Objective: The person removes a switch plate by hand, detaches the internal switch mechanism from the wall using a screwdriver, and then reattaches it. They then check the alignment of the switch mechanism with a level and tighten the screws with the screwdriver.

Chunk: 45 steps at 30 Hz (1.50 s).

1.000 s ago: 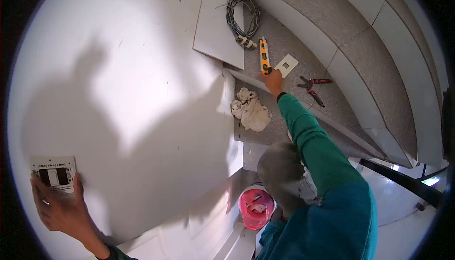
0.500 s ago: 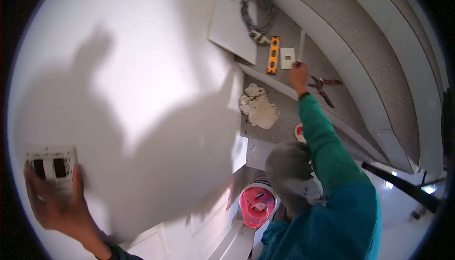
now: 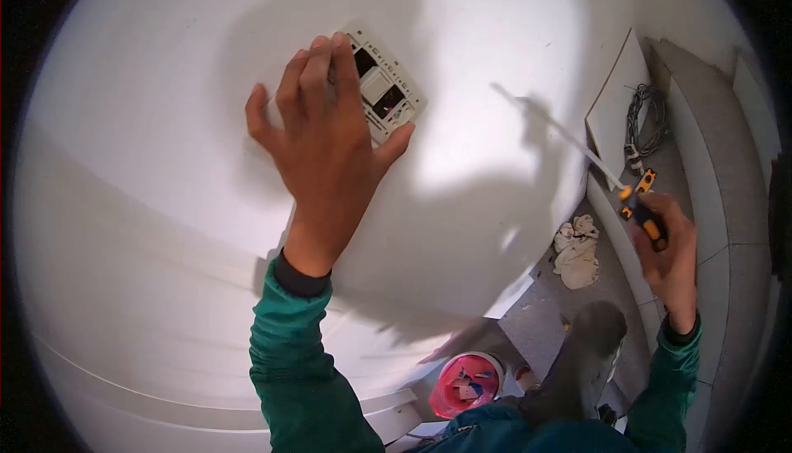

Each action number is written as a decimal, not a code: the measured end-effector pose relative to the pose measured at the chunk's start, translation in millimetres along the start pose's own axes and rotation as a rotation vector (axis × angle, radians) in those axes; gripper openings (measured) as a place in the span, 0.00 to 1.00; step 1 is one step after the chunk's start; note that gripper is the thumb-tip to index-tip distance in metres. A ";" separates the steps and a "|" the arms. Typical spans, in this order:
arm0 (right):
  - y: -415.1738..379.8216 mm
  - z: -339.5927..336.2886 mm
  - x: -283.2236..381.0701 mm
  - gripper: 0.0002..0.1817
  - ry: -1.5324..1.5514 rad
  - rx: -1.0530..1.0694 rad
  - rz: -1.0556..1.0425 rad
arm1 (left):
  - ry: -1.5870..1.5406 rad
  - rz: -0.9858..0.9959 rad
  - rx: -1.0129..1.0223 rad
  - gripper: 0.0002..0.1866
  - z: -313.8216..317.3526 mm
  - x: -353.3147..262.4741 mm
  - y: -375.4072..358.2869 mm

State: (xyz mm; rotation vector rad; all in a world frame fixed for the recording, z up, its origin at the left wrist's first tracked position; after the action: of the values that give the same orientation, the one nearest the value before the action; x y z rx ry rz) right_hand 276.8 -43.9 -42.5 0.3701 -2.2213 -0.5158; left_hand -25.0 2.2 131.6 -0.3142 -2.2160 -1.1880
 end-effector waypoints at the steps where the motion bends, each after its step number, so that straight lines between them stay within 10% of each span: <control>1: 2.7 -0.3 33.4 0.23 -0.069 0.070 -0.237 | -0.033 0.017 -0.055 0.55 -1.8 -0.4 -0.5; 23: 28.6 -4.0 144.5 0.18 -0.311 -0.026 -0.513 | -0.020 0.032 -0.082 0.57 14.2 -0.4 1.1; 39: 42.2 -13.1 154.9 0.17 -0.215 0.187 -0.326 | 0.087 0.001 0.014 0.55 18.3 -3.5 3.5; 45: 35.9 -24.0 173.6 0.17 -0.626 0.061 -0.480 | 0.069 -0.009 0.032 0.54 17.4 -2.9 4.8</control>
State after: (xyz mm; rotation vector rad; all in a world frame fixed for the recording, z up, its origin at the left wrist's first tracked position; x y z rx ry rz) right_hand 182.4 -91.7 101.7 0.8832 -2.7573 -0.9167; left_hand -27.4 19.4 125.8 -0.2467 -2.1772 -1.1497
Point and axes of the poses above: each hand's wrist, its own y-axis towards the middle knuckle, its own z-axis out of the palm, x = y × z, the point moved 6 cm from there along y, towards the middle knuckle, and after that the axes turned 9 degrees about x, right-handed, at the moved point
